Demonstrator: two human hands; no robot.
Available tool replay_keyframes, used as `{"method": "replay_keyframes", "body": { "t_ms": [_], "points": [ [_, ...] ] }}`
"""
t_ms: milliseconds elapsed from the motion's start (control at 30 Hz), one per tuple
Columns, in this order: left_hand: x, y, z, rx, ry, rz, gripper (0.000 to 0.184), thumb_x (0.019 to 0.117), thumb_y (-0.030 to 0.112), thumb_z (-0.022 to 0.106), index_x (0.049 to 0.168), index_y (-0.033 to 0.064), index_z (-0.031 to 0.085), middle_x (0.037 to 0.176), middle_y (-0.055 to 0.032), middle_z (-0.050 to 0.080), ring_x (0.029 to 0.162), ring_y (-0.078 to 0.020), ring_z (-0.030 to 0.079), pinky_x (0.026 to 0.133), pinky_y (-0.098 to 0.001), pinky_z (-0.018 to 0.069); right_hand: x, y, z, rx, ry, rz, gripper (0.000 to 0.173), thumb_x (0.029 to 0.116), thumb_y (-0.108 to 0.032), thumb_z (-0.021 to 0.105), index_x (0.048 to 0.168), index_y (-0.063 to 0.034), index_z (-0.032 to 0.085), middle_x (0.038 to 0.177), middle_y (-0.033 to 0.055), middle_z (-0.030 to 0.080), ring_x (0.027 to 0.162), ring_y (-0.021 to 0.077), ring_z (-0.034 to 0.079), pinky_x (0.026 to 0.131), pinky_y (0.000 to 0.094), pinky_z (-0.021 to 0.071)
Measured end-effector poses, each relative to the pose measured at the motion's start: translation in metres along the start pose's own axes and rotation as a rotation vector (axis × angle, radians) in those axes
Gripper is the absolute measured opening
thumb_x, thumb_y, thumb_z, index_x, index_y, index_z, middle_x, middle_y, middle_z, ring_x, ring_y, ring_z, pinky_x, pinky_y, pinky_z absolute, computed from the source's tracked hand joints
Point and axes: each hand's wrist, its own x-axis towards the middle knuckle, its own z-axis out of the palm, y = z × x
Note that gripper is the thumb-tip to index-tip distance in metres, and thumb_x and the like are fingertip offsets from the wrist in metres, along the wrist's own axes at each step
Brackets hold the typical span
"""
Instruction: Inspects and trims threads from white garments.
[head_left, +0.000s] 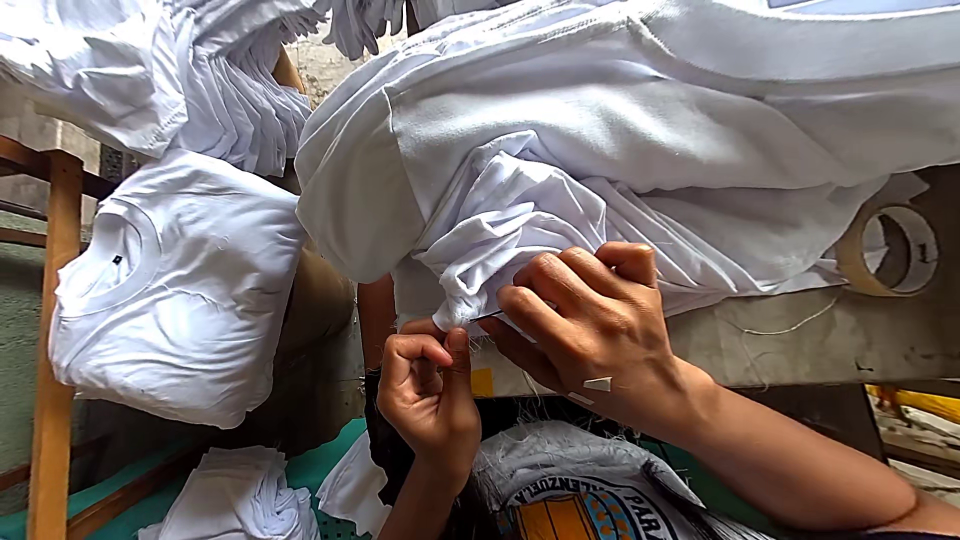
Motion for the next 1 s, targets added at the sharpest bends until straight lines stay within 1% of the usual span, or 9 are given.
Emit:
{"method": "replay_keyframes", "body": {
  "t_ms": [267, 333, 433, 500, 567, 667, 733, 800, 1000],
  "points": [
    [-0.001, -0.001, -0.001, 0.006, -0.004, 0.001, 0.014, 0.0943, 0.003, 0.067, 0.092, 0.0157, 0.062, 0.091, 0.0103, 0.066, 0.089, 0.0024, 0.066, 0.082, -0.0173, 0.0574, 0.002, 0.000, 0.000, 0.168, -0.034, 0.024, 0.017, 0.1003, -0.021, 0.055, 0.091, -0.0103, 0.064, 0.078, 0.0056, 0.056, 0.077, 0.0210, 0.053, 0.079, 0.0395, 0.0329],
    [0.000, -0.001, -0.001, 0.007, 0.006, 0.000, 0.014, 0.0943, 0.003, 0.067, 0.091, 0.0161, 0.062, 0.090, 0.0106, 0.066, 0.088, 0.0027, 0.065, 0.082, -0.0172, 0.0574, 0.001, 0.003, -0.004, 0.258, 0.052, 0.064, 0.014, 0.0988, -0.021, 0.057, 0.093, -0.0097, 0.061, 0.079, 0.0054, 0.057, 0.077, 0.0182, 0.053, 0.079, 0.0365, 0.0340],
    [0.000, -0.001, 0.001, 0.018, 0.016, 0.023, 0.016, 0.0930, -0.001, 0.065, 0.091, 0.0138, 0.062, 0.090, 0.0092, 0.066, 0.088, 0.0031, 0.065, 0.080, -0.0148, 0.0560, 0.000, 0.004, -0.009, 0.413, 0.201, 0.059, 0.007, 0.0981, -0.015, 0.061, 0.099, -0.0107, 0.056, 0.088, 0.0041, 0.058, 0.082, 0.0110, 0.055, 0.077, 0.0258, 0.0383],
    [0.000, -0.001, 0.002, 0.018, 0.020, 0.030, 0.015, 0.0911, -0.003, 0.066, 0.090, 0.0123, 0.062, 0.089, 0.0087, 0.066, 0.087, 0.0041, 0.064, 0.078, -0.0133, 0.0555, 0.001, -0.001, -0.007, 0.468, 0.221, 0.003, 0.006, 0.0977, -0.011, 0.061, 0.101, -0.0109, 0.056, 0.089, 0.0046, 0.063, 0.078, 0.0109, 0.056, 0.070, 0.0231, 0.0400],
    [-0.001, 0.000, 0.002, 0.005, 0.013, 0.016, 0.014, 0.0910, 0.000, 0.067, 0.091, 0.0127, 0.062, 0.090, 0.0092, 0.067, 0.087, 0.0043, 0.065, 0.079, -0.0133, 0.0560, 0.001, -0.006, 0.000, 0.430, 0.204, -0.064, 0.002, 0.0996, -0.010, 0.059, 0.101, -0.0095, 0.059, 0.089, 0.0072, 0.068, 0.070, 0.0133, 0.056, 0.065, 0.0257, 0.0377],
    [0.001, 0.002, 0.000, -0.034, 0.028, -0.023, 0.017, 0.0904, -0.003, 0.066, 0.091, 0.0126, 0.061, 0.090, 0.0081, 0.068, 0.085, 0.0034, 0.065, 0.076, -0.0139, 0.0561, -0.001, -0.004, 0.011, 0.299, 0.164, -0.173, 0.010, 0.1016, -0.009, 0.053, 0.102, -0.0082, 0.063, 0.092, 0.0099, 0.073, 0.063, 0.0155, 0.053, 0.062, 0.0303, 0.0349],
    [0.002, 0.002, -0.002, -0.096, 0.037, -0.072, 0.019, 0.0909, -0.006, 0.065, 0.089, 0.0123, 0.060, 0.089, 0.0064, 0.067, 0.083, 0.0020, 0.066, 0.075, -0.0151, 0.0572, -0.003, -0.001, 0.015, 0.244, 0.166, -0.196, 0.014, 0.1012, -0.008, 0.055, 0.103, -0.0075, 0.068, 0.096, 0.0118, 0.070, 0.061, 0.0143, 0.047, 0.061, 0.0288, 0.0333],
    [0.003, 0.001, -0.003, -0.143, 0.039, -0.114, 0.019, 0.0915, -0.005, 0.066, 0.089, 0.0126, 0.060, 0.088, 0.0060, 0.067, 0.082, 0.0009, 0.066, 0.076, -0.0165, 0.0580, -0.003, 0.001, 0.017, 0.197, 0.186, -0.209, 0.013, 0.1011, -0.008, 0.055, 0.100, -0.0076, 0.069, 0.093, 0.0109, 0.066, 0.061, 0.0132, 0.044, 0.060, 0.0268, 0.0326],
    [0.008, 0.002, -0.005, -0.257, 0.060, -0.229, 0.022, 0.0903, -0.008, 0.060, 0.085, 0.0132, 0.059, 0.082, 0.0046, 0.066, 0.079, -0.0029, 0.067, 0.077, -0.0219, 0.0602, 0.001, 0.013, 0.017, 0.389, 0.155, -0.258, 0.012, 0.1040, -0.010, 0.051, 0.101, -0.0069, 0.062, 0.093, 0.0112, 0.066, 0.067, 0.0151, 0.050, 0.060, 0.0277, 0.0351]
  ]
}}
